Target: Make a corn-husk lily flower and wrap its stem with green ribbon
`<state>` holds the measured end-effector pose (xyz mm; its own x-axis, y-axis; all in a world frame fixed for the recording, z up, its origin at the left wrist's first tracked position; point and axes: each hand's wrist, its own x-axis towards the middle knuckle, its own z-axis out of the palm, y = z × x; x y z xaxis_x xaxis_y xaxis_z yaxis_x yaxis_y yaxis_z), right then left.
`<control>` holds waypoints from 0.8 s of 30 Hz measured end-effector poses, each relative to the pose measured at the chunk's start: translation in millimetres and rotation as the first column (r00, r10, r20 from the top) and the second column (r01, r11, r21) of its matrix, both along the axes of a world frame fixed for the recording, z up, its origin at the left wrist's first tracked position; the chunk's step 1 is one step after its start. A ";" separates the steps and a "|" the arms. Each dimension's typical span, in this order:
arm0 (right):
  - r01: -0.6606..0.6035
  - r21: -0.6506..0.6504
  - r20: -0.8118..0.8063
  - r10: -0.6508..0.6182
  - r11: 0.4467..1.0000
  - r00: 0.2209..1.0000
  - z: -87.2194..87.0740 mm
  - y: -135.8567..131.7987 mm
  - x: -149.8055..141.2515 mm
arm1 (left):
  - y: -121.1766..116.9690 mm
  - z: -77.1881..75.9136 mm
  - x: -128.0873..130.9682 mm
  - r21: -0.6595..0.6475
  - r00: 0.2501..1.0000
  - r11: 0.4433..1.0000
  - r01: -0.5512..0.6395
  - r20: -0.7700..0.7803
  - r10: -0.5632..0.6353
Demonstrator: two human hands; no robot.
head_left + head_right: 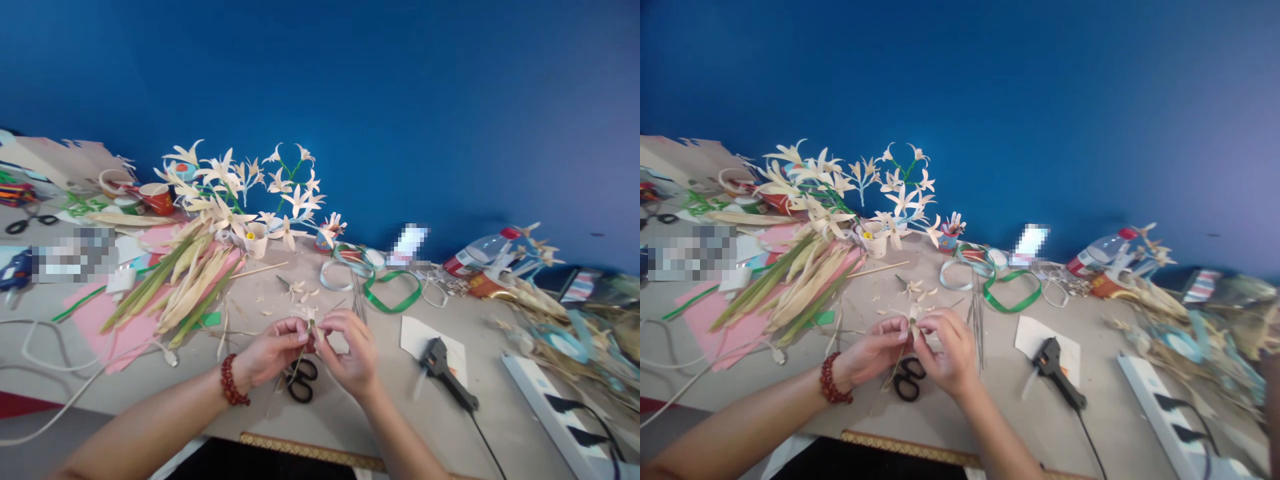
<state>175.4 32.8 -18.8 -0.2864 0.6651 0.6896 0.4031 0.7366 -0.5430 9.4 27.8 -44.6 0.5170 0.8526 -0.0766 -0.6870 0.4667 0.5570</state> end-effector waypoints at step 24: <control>-0.011 0.014 0.046 0.010 1.000 0.999 6.8 1.0 6.6 | 2.0 -6.9 -0.8 0.037 0.997 0.999 -0.011 -0.070 0.013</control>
